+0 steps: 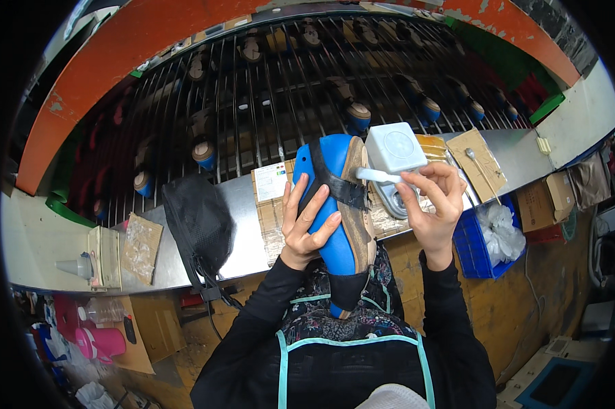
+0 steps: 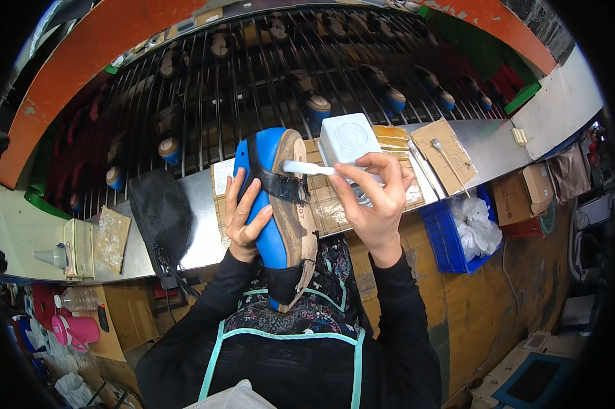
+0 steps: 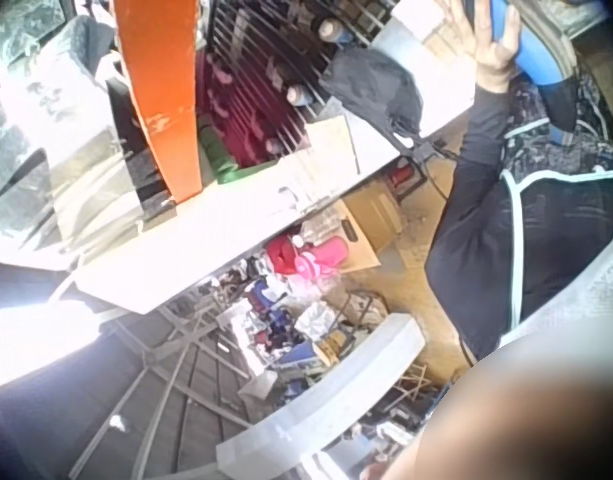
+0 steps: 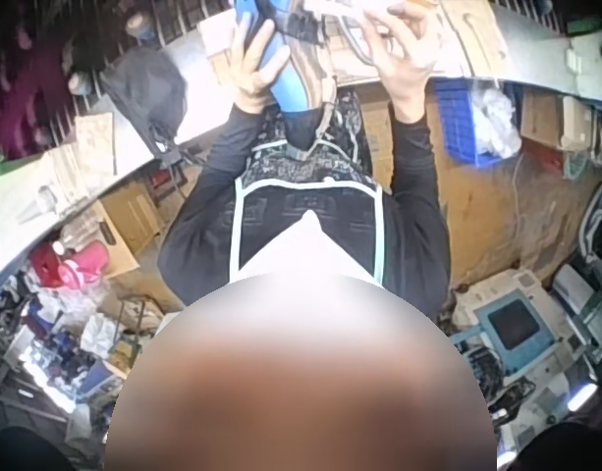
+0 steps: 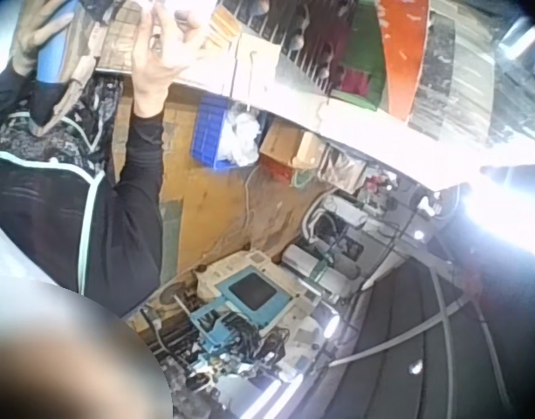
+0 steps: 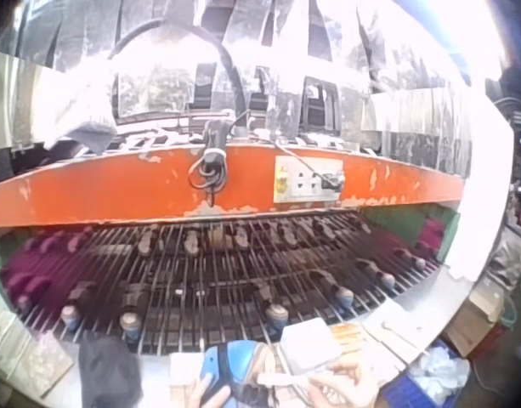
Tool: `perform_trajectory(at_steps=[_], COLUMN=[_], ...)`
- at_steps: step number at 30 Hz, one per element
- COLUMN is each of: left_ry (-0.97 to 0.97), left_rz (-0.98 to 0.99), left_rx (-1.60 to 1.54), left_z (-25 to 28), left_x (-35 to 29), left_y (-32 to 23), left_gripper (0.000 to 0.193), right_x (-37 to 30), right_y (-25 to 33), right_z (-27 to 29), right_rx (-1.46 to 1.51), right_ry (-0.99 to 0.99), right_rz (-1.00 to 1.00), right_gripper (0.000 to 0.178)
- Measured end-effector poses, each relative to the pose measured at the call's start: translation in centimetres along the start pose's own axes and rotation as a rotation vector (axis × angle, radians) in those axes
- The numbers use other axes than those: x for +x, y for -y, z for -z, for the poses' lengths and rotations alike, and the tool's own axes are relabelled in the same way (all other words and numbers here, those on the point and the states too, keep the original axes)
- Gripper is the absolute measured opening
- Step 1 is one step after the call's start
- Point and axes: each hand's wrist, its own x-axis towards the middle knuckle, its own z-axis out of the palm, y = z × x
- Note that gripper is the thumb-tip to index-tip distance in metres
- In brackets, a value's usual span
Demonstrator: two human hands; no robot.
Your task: The person repeatedly applies glue to the sole and strap of a blue sandal using a small brush. They rotate the sandal to reach different areas and periodically dip the brush into a container of glue.
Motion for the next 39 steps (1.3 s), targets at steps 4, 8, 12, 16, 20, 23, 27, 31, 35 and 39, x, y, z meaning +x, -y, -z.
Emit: perform_trajectory(at_steps=[4,8,12,16,20,23,27,31,35,39], left_ry=[-0.005,-0.001,-0.006,0.000,0.007,-0.032,-0.098,-0.104,-0.075,-0.057], left_rz=[0.020,0.030,0.035,0.034,0.022,0.022,0.042,-0.009,-0.046,-0.082], left_rx=[-0.030,-0.048,-0.052,-0.035,-0.036,-0.059,-0.068,0.015,0.064,0.111], left_z=[0.1,0.3,0.5,0.7,0.9,0.7,0.7,0.9,1.3,1.7], left_x=[0.3,0.8,1.4,2.1,2.7,3.1,3.2,3.0,2.9,3.0], left_y=[0.0,-0.1,0.0,0.3,0.5,0.7,1.4,1.9,1.9,1.8], left_gripper=[0.044,0.046,0.045,0.046,0.046,0.046,0.045,0.045,0.046,0.047], right_x=[-0.2,-0.2,0.2,0.9,1.8,1.3,-0.9,-1.3,-0.9,-0.7], right_y=[0.3,0.4,0.6,0.7,-0.2,-0.3,0.9,2.0,3.1,3.7], right_z=[0.5,0.7,0.9,1.6,1.9,0.8,0.9,1.0,0.6,0.2], right_rx=[0.020,0.019,-0.039,-0.030,0.124,0.118,0.461,0.229,0.070,-0.111], right_ry=[0.118,0.119,0.103,0.175,0.242,0.111,0.221,0.181,0.112,0.011], right_rz=[-0.027,0.033,0.137,0.178,0.106,0.063,-0.201,-0.134,-0.054,0.113], right_gripper=[0.021,0.022,0.022,0.022,0.021,0.021,0.018,0.019,0.022,0.025])
